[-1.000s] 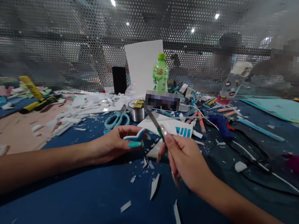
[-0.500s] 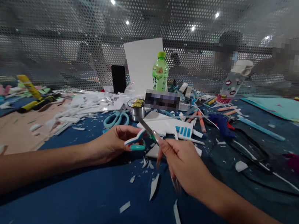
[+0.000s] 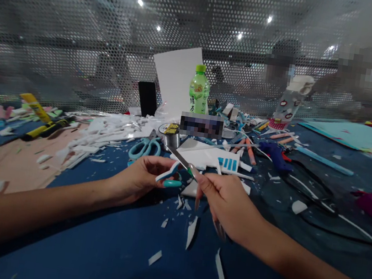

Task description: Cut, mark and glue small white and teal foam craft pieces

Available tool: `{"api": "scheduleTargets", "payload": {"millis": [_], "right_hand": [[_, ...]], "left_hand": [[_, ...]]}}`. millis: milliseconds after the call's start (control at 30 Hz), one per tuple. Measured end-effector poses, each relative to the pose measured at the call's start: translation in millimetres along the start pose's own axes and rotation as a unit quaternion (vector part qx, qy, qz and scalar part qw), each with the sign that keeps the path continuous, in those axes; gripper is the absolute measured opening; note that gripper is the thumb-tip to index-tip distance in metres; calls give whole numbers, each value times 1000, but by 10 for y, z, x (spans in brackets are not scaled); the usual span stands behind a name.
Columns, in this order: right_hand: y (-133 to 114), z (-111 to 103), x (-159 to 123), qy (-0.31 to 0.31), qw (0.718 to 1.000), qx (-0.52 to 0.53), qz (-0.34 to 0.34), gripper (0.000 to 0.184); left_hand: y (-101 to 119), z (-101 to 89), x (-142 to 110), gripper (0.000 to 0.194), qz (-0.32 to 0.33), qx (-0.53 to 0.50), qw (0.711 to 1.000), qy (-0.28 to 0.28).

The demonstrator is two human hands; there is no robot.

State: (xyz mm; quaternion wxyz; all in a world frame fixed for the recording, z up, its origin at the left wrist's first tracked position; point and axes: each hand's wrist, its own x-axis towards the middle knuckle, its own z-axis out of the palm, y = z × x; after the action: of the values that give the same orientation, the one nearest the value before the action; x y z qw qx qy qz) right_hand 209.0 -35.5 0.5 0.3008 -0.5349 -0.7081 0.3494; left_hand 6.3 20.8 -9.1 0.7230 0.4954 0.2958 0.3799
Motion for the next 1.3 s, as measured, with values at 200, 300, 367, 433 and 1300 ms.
{"api": "scheduleTargets", "payload": {"millis": [200,300,367,433,1300], "right_hand": [[-27,-6,1,-1,1000,-7,13,48],[-35,-7,4,-2,1000,-4,15,47],[-38,-7,8,-2,1000,-2,16,47],[-41,-6,11,-2,1000,-1,18,47],[-38,8,-12,20,999,28,22,49]], "left_hand": [[1,0,-2,37,4,9,1000,-8],[-3,-8,5,36,3,5,1000,-8],[-9,-13,7,36,3,1,1000,-7],[-16,-18,7,36,0,-1,1000,1],[-8,-30,15,37,-5,-24,1000,6]]}}
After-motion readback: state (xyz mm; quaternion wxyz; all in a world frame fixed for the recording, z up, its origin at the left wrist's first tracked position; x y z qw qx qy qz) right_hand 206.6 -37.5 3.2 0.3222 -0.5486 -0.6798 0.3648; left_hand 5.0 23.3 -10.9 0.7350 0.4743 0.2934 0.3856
